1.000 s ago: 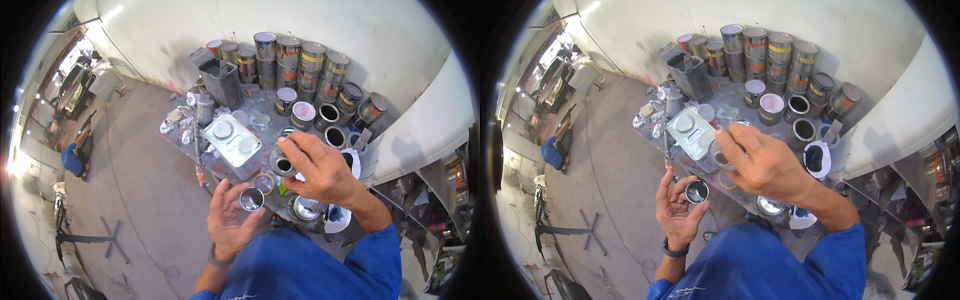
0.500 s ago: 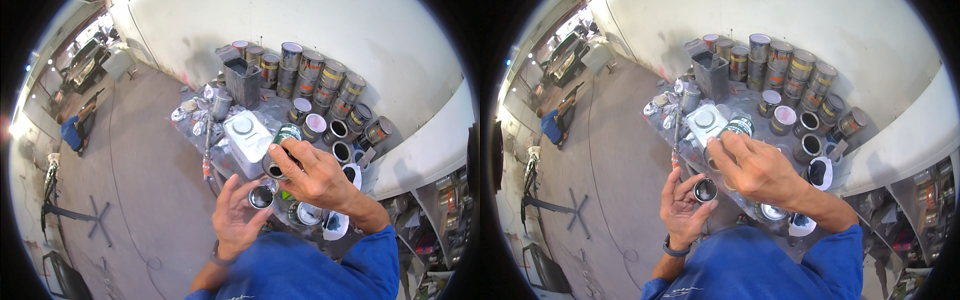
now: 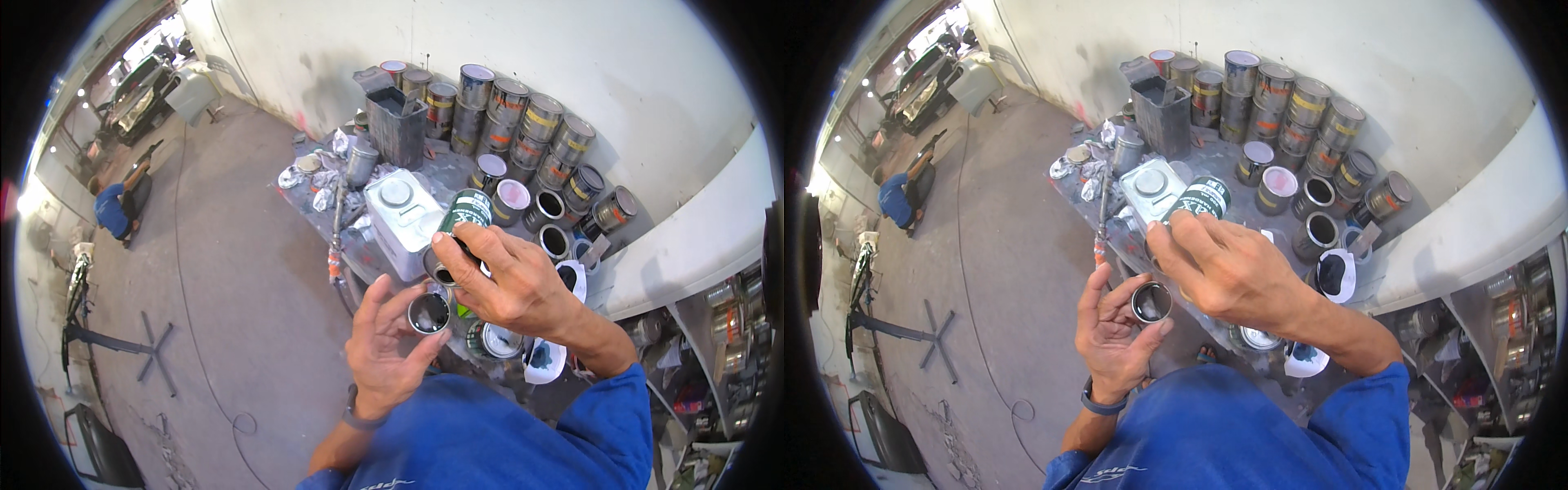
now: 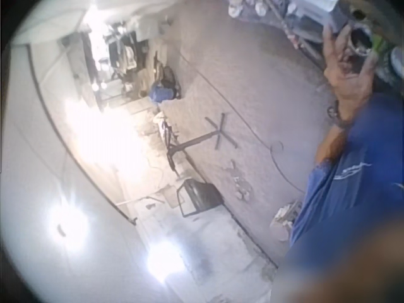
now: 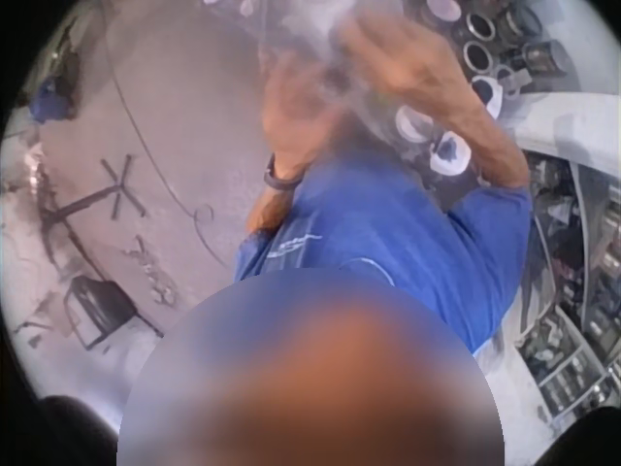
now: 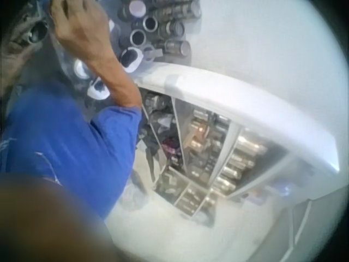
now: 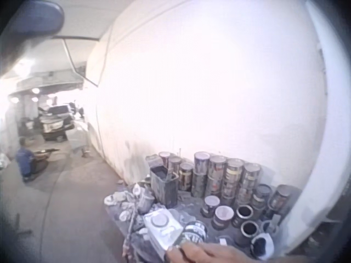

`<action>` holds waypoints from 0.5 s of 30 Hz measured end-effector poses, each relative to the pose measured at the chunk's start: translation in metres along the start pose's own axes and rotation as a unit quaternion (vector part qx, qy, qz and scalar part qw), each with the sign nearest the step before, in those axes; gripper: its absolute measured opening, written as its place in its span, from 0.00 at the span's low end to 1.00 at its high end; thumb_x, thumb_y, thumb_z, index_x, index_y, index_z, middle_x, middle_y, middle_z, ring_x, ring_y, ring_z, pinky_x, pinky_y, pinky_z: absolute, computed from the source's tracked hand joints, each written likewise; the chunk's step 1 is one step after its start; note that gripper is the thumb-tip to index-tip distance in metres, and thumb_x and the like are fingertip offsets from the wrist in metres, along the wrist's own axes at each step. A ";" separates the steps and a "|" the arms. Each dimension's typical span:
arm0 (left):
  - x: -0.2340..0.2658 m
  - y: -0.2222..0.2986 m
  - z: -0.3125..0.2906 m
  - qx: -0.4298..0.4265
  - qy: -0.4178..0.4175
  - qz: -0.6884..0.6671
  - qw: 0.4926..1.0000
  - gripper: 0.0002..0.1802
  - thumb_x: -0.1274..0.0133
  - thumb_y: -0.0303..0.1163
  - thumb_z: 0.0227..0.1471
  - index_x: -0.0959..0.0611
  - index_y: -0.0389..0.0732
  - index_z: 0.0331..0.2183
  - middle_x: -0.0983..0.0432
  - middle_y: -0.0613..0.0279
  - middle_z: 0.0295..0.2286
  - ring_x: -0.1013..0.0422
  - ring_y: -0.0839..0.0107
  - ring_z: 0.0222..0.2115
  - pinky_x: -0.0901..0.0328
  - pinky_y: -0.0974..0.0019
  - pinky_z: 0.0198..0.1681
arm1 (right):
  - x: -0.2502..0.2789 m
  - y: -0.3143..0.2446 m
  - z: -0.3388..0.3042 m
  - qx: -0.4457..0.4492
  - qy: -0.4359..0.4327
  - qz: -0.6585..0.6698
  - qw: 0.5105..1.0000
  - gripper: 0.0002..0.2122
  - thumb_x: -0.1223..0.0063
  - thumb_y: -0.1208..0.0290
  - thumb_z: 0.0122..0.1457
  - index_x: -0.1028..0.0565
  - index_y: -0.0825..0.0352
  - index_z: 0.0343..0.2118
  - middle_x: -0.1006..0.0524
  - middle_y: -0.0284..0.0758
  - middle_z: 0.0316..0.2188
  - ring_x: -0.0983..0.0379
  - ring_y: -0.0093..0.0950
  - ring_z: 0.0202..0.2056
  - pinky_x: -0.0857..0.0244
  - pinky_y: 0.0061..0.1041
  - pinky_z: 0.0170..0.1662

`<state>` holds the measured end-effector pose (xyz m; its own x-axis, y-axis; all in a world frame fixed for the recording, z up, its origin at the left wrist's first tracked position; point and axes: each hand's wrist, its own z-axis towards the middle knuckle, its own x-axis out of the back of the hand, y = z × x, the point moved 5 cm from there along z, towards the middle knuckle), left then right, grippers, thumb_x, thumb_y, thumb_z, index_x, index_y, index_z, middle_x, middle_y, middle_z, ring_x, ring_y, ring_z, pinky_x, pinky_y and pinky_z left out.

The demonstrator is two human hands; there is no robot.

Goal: The person selects paint cans from shelves, pours paint into a small container, and adds a liquid from a larger can. They then walk through the garage and hand the container to another person.

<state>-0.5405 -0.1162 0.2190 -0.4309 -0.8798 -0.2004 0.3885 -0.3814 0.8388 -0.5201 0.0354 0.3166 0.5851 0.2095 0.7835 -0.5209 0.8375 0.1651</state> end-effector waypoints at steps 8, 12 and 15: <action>-0.001 0.005 0.001 -0.026 -0.007 0.021 0.999 0.51 0.34 0.15 0.42 0.46 0.32 0.63 0.29 0.36 0.50 0.25 0.60 0.46 0.27 0.64 0.48 | 0.003 -0.005 0.001 0.026 0.027 -0.026 0.999 0.27 0.36 0.77 0.36 0.24 0.75 0.45 0.28 0.42 0.39 0.25 0.30 0.29 0.28 0.24 0.29; -0.003 0.006 0.002 -0.030 -0.004 0.038 0.999 0.52 0.34 0.14 0.42 0.46 0.31 0.63 0.29 0.35 0.49 0.24 0.60 0.45 0.26 0.65 0.47 | 0.002 -0.006 0.001 0.032 0.025 -0.037 0.999 0.25 0.37 0.77 0.38 0.24 0.75 0.45 0.28 0.42 0.40 0.25 0.30 0.28 0.28 0.24 0.30; -0.004 0.007 0.004 -0.048 -0.001 0.049 0.998 0.51 0.35 0.13 0.41 0.45 0.30 0.62 0.27 0.36 0.48 0.23 0.61 0.43 0.26 0.67 0.44 | 0.003 -0.006 0.001 0.035 0.022 -0.039 0.998 0.25 0.37 0.77 0.39 0.23 0.74 0.45 0.28 0.43 0.40 0.25 0.30 0.29 0.27 0.24 0.31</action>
<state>-0.5392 -0.1139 0.2273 -0.3884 -0.9137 -0.1193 0.5042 -0.3191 0.8025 -0.5161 0.0306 0.3181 0.6520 0.1681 0.7394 -0.5139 0.8150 0.2679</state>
